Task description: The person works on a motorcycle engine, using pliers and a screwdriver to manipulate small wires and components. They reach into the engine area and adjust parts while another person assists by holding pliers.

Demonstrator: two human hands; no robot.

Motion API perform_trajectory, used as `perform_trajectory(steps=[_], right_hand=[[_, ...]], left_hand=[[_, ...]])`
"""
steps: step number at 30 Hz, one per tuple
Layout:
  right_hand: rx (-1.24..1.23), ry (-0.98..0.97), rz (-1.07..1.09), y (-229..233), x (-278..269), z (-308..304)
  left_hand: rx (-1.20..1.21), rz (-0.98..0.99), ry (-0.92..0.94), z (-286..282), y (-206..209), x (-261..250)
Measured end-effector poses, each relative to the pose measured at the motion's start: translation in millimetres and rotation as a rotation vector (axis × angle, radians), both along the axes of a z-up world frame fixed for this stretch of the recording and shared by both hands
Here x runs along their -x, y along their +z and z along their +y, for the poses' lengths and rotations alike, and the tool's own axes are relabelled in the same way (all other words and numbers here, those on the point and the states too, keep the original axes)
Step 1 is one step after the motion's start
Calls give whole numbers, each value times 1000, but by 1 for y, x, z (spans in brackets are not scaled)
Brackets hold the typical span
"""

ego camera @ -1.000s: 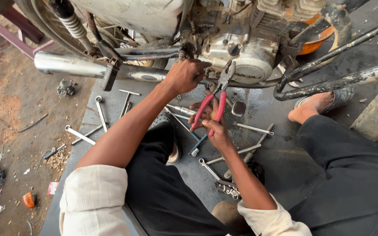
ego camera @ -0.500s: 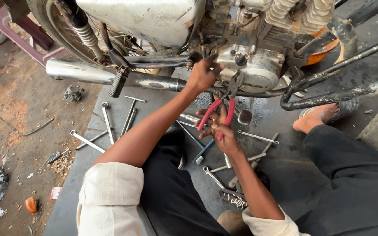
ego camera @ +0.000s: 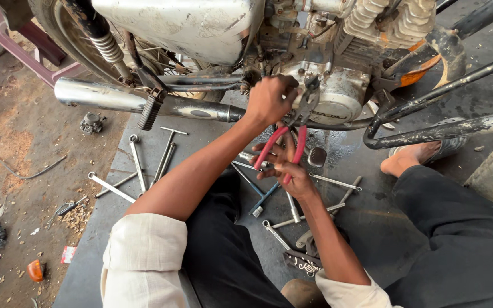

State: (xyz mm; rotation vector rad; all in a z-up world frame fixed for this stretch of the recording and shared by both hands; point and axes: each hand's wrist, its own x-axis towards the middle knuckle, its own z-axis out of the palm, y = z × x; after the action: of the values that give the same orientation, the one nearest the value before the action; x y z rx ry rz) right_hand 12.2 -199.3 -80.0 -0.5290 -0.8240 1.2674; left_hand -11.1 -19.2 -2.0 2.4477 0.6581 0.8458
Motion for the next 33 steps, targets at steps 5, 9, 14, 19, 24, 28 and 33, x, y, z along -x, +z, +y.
perform_trajectory(steps=[5,9,14,19,24,28,33], right_hand=[[-22,66,116,-4,-8,25],[-45,63,268,-2,-1,41],[-161,-25,355,-6,9,63],[-171,-13,596,3,24,86],[-244,-53,625,-4,32,108],[-295,-161,581,-16,38,124],[-261,-242,606,-18,44,127]], left_hand=[[-1,187,117,-14,12,-8],[-29,200,165,-8,17,-13],[41,408,144,-2,26,-8],[38,552,126,-5,30,3],[-79,439,89,0,18,2],[-82,436,62,-1,16,0],[-91,414,29,-2,18,-1]])
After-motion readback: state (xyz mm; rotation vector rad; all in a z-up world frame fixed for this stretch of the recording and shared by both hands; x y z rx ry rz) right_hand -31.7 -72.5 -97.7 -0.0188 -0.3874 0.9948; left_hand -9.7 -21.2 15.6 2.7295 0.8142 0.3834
